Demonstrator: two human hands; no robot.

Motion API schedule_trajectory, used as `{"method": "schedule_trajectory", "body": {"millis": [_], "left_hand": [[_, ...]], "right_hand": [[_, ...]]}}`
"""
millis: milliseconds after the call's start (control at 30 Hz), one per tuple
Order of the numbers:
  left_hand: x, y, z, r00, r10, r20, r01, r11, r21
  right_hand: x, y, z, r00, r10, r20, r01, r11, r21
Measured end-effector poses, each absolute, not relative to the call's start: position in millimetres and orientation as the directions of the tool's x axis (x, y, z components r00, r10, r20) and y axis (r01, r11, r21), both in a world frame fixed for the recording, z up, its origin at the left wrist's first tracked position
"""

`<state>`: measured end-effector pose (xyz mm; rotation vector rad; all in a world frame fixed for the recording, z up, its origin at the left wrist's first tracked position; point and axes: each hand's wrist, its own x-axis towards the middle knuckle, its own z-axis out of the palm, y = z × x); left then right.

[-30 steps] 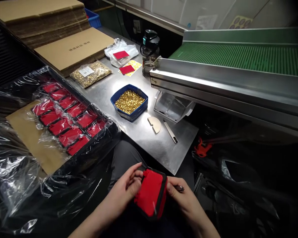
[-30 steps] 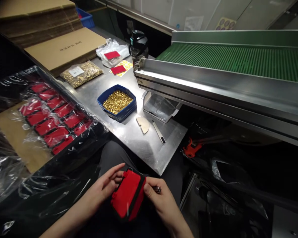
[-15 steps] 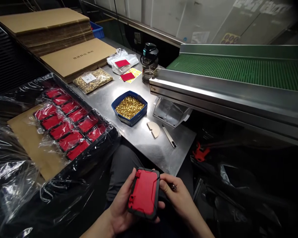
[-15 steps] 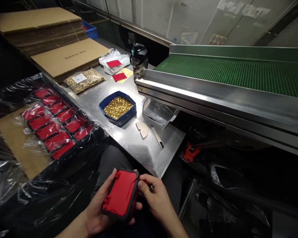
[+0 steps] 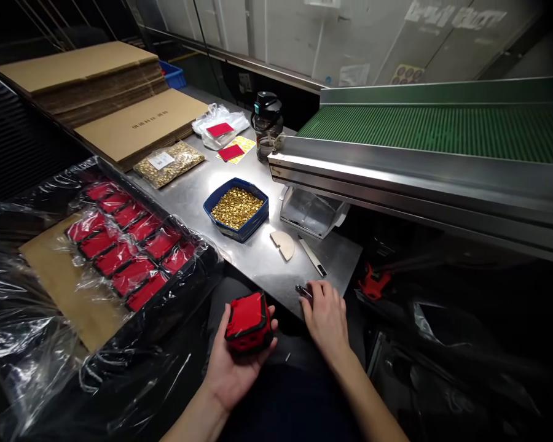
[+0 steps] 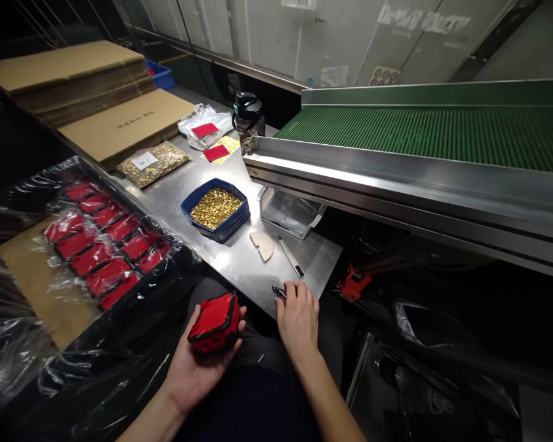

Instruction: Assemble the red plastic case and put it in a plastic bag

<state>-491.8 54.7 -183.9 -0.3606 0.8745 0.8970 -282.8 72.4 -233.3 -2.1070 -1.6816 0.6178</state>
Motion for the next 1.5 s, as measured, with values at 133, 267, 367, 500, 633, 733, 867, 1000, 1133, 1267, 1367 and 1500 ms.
{"method": "schedule_trajectory", "body": {"millis": [133,267,367,500,633,733,867,1000,1133,1267,1367,1500], "left_hand": [[-489.4,55.6,-184.2,0.237,0.488,-0.84,-0.807,0.581,0.11],[-485.7,54.3,-182.7,0.195,0.495,-0.847,-0.811,0.568,0.145],[-481.9,53.3,-180.2,0.233,0.513,-0.826,-0.803,0.581,0.134],[-478.5,50.4,-178.0,0.325,0.522,-0.789,-0.786,0.613,0.082],[-477.7,45.2,-178.4,0.375,0.561,-0.738,-0.787,0.614,0.067],[-476.9,42.0,-178.9,0.395,0.59,-0.705,-0.788,0.612,0.071],[-474.3,39.2,-177.5,0.389,0.575,-0.719,-0.801,0.597,0.044],[-472.6,37.5,-170.4,0.379,0.581,-0.721,-0.793,0.605,0.071],[-472.9,36.3,-163.6,0.381,0.608,-0.697,-0.789,0.606,0.097],[-472.6,35.5,-172.0,0.381,0.611,-0.694,-0.785,0.61,0.106],[-471.7,35.8,-181.6,0.364,0.599,-0.713,-0.79,0.605,0.105],[-471.5,37.5,-182.8,0.349,0.586,-0.731,-0.796,0.597,0.099]], "right_hand": [[-289.8,54.7,-225.7,0.203,0.977,-0.06,0.795,-0.2,-0.573],[-300.9,30.1,-203.7,0.108,0.989,-0.096,0.68,-0.144,-0.719],[-311.3,18.2,-185.9,-0.008,0.991,-0.131,0.488,-0.111,-0.866],[-320.7,15.3,-170.1,-0.052,0.991,-0.126,0.386,-0.096,-0.918],[-322.8,15.7,-160.1,-0.04,0.989,-0.144,0.383,-0.118,-0.916],[-322.8,16.8,-155.1,-0.02,0.985,-0.174,0.349,-0.156,-0.924],[-322.6,21.3,-153.2,-0.062,0.962,-0.266,0.2,-0.249,-0.948],[-321.2,22.4,-153.7,-0.146,0.954,-0.26,0.174,-0.234,-0.956],[-320.0,19.9,-153.6,-0.145,0.956,-0.256,0.158,-0.233,-0.96],[-320.6,18.8,-156.4,-0.113,0.955,-0.275,0.133,-0.26,-0.957],[-321.2,19.2,-163.4,-0.032,0.948,-0.317,0.082,-0.313,-0.946],[-318.5,16.7,-176.0,0.147,0.928,-0.341,0.086,-0.356,-0.931]]}}
